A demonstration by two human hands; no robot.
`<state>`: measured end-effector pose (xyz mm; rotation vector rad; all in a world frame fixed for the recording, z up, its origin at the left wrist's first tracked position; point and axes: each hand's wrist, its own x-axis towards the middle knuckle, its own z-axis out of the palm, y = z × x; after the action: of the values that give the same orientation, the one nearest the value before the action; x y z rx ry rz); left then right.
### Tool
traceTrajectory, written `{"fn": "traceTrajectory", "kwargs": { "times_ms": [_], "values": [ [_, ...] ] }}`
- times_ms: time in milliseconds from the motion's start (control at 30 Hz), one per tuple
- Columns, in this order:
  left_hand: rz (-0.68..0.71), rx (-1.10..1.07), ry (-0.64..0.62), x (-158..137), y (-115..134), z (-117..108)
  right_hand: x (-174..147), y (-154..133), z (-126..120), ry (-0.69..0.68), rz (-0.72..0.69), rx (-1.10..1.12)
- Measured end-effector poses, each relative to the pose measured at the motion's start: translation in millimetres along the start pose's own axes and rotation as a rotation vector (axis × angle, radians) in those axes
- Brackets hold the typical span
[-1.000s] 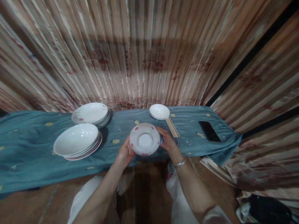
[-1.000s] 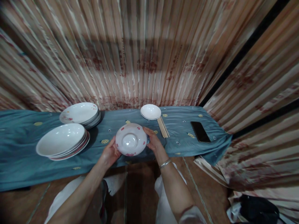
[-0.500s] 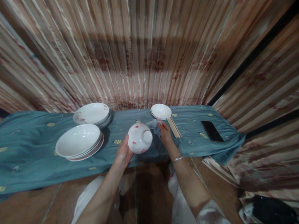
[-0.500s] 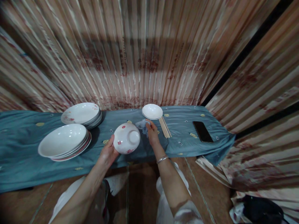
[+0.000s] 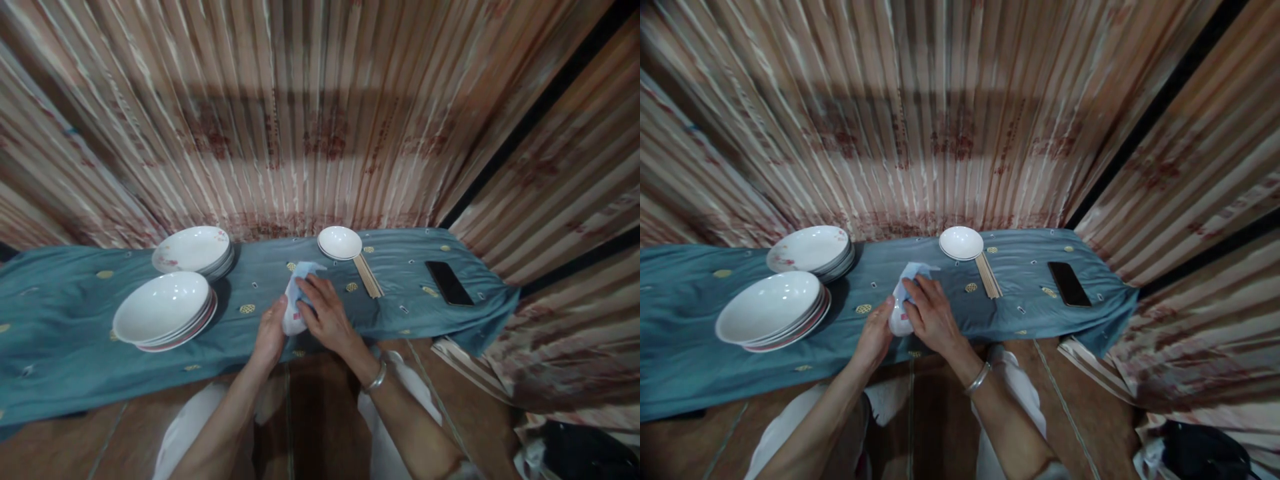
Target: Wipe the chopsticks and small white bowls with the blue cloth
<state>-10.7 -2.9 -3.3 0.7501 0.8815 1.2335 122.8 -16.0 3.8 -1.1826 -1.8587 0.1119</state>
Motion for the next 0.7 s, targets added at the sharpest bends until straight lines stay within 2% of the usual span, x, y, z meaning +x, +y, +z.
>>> {"fn": "traceTrajectory", "kwargs": {
  "times_ms": [200,467,600,700],
  "values": [
    [-0.017,0.072,-0.074,-6.9,0.6,-0.9,-4.6,3.8,-5.8,-0.009,-0.053,-0.137],
    [-0.037,0.003,-0.016,-2.6,11.4,-4.2,-1.6,-2.4,4.9,-0.128,-0.141,-0.116],
    [-0.032,-0.053,0.035,-2.8,12.7,-11.7,0.8,-6.5,13.7,-0.151,-0.131,-0.116],
    [-0.020,-0.040,0.012,-0.9,12.6,-14.9,1.8,-5.2,19.5,-0.147,-0.113,-0.104]
  ]
}}
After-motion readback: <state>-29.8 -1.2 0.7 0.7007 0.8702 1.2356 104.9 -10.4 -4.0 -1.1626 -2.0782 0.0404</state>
